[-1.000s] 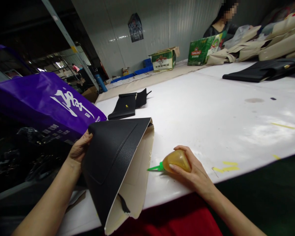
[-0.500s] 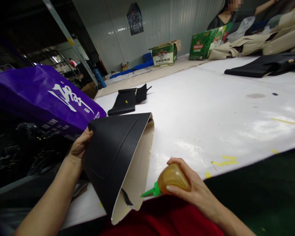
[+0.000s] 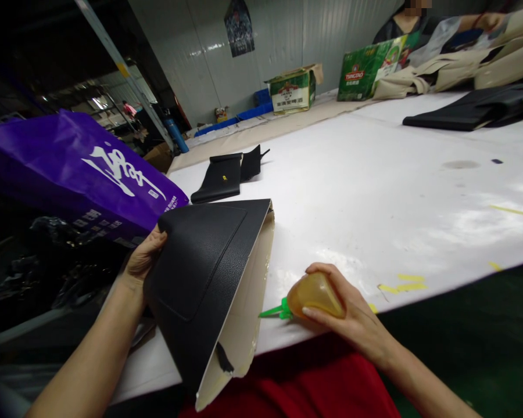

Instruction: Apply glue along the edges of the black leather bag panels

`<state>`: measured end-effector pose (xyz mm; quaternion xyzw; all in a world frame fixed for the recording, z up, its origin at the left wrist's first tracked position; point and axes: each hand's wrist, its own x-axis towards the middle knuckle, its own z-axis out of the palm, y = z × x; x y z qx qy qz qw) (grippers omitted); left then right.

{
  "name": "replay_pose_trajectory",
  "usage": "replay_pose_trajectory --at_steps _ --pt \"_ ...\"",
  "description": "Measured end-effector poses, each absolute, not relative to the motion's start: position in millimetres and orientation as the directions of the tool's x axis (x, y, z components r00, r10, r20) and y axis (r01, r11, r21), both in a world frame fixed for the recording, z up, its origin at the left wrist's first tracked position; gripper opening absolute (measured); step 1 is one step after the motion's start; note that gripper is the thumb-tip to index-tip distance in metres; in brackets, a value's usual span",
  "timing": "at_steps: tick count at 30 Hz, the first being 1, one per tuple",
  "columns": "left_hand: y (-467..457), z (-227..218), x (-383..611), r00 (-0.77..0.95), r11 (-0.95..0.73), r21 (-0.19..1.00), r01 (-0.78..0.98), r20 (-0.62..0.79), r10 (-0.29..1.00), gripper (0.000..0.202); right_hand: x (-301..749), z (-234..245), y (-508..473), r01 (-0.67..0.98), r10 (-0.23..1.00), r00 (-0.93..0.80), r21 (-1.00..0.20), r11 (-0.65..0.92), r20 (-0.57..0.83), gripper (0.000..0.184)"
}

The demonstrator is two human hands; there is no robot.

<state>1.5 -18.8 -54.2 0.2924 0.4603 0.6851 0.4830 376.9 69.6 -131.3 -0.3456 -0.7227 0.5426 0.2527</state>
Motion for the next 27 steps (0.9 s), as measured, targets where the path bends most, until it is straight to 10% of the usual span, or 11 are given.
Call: replay_pose_trajectory --at_steps 16,22,27 --pt "-16.2 -57.5 -4.9 -0.373 -0.108 0.923 -0.369 -0.041 0.927 0.04 374.1 -133.3 71.2 0.235 0.673 -0.738 -0.956 0.174 -0.059 0.047" --pt "-15.6 -56.6 -4.8 -0.354 -0.099 0.919 -0.382 -0.047 0.934 0.038 370.6 -132.7 77.9 0.268 0.819 -0.574 -0.942 0.201 0.011 0.049" --pt "-14.0 -56.6 -5.1 -0.364 -0.1 0.919 -0.381 -0.05 0.93 0.035 369.1 -129.4 78.8 0.24 0.672 -0.739 -0.951 0.197 -0.048 0.047"
